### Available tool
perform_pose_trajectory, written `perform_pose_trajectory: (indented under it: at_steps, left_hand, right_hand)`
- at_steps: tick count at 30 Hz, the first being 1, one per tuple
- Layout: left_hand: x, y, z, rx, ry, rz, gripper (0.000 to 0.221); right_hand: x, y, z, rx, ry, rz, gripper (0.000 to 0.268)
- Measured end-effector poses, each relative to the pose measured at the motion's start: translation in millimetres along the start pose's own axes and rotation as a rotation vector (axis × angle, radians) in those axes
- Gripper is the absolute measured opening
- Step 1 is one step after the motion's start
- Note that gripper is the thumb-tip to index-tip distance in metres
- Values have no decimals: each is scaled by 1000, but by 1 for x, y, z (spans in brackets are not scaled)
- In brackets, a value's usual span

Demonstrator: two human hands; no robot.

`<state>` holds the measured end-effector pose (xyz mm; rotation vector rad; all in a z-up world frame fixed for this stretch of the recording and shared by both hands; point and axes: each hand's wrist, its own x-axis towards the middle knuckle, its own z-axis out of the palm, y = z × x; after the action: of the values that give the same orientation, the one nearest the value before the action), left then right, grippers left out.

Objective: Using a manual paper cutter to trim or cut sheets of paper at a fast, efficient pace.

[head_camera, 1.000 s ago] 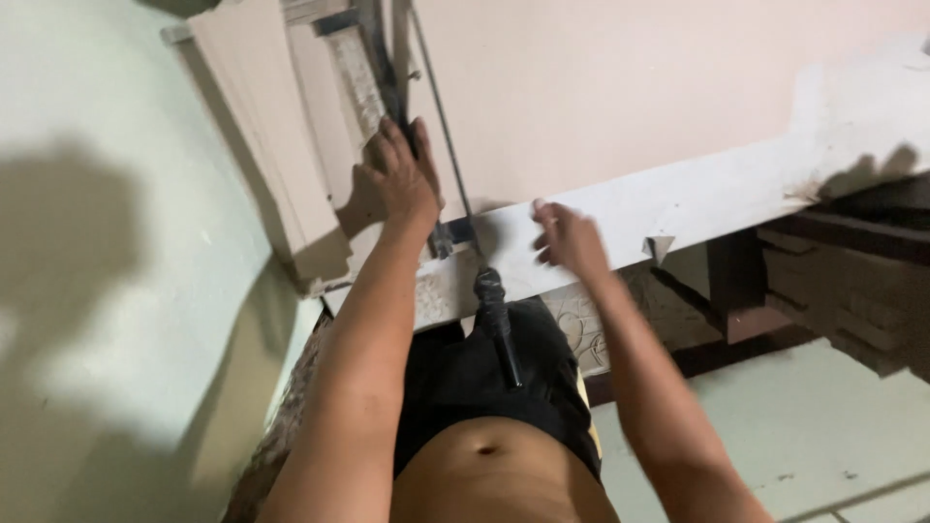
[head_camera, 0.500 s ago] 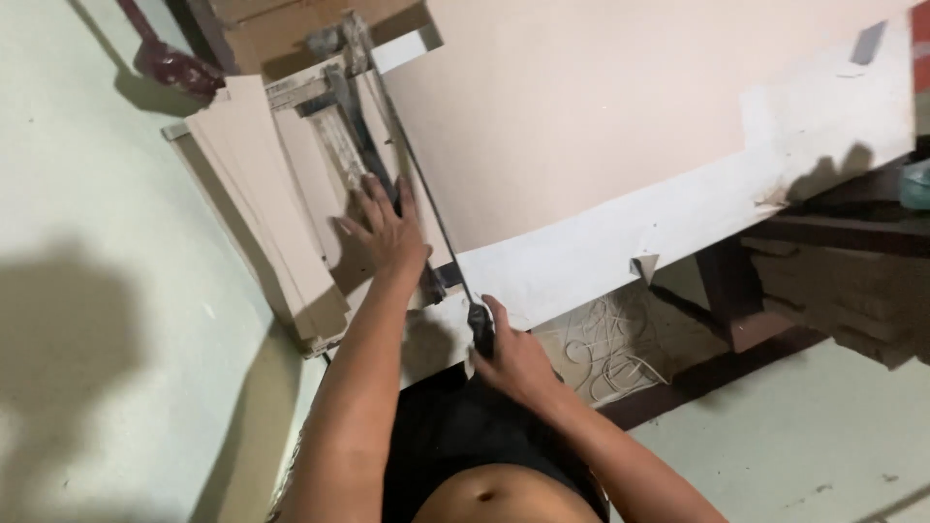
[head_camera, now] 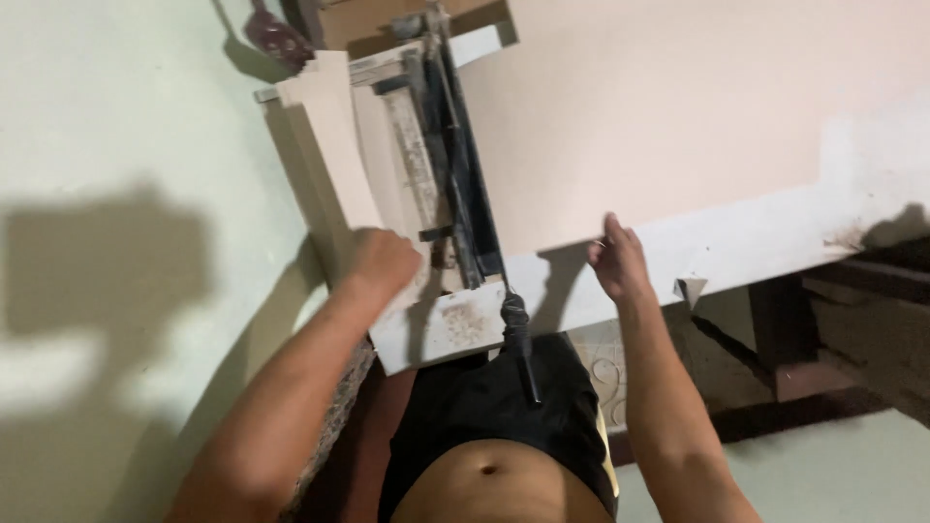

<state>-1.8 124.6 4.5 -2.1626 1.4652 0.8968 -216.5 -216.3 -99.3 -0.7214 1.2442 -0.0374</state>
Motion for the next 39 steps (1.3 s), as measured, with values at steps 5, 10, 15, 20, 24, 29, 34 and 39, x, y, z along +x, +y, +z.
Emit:
perform_pose_trajectory:
  at_steps: [5, 10, 15, 20, 24, 29, 34, 39]
  left_hand:
    - [-39, -49, -70, -54, 118, -20, 19]
    - [6, -14, -55, -215, 258, -110, 36]
    - [45, 29, -100, -597, 129, -371, 88]
    - [81, 43, -86, -625, -12, -540, 111]
    - [95, 41, -61, -621, 3, -531, 109]
    - [89, 41, -78, -683, -39, -544, 113]
    - [88, 35, -72, -715, -9, -532, 112]
    - [74, 50, -83, -520, -22, -479, 95]
  right_hand:
    - [-55, 6, -7, -82, -61, -53, 35]
    - [-59, 7, 36, -256, -68, -138, 29]
    - [-69, -8, 53, -343, -73, -128, 29]
    - [-56, -6, 46, -661, -136, -69, 64]
    - [-152, -51, 113, -1183, -144, -175, 65]
    - [-250, -6, 141, -1755, -326, -56, 89]
    - [-159, 78, 80, -1707, -338, -372, 84]
    - [-270, -32, 118, -1402, -306, -180, 87]
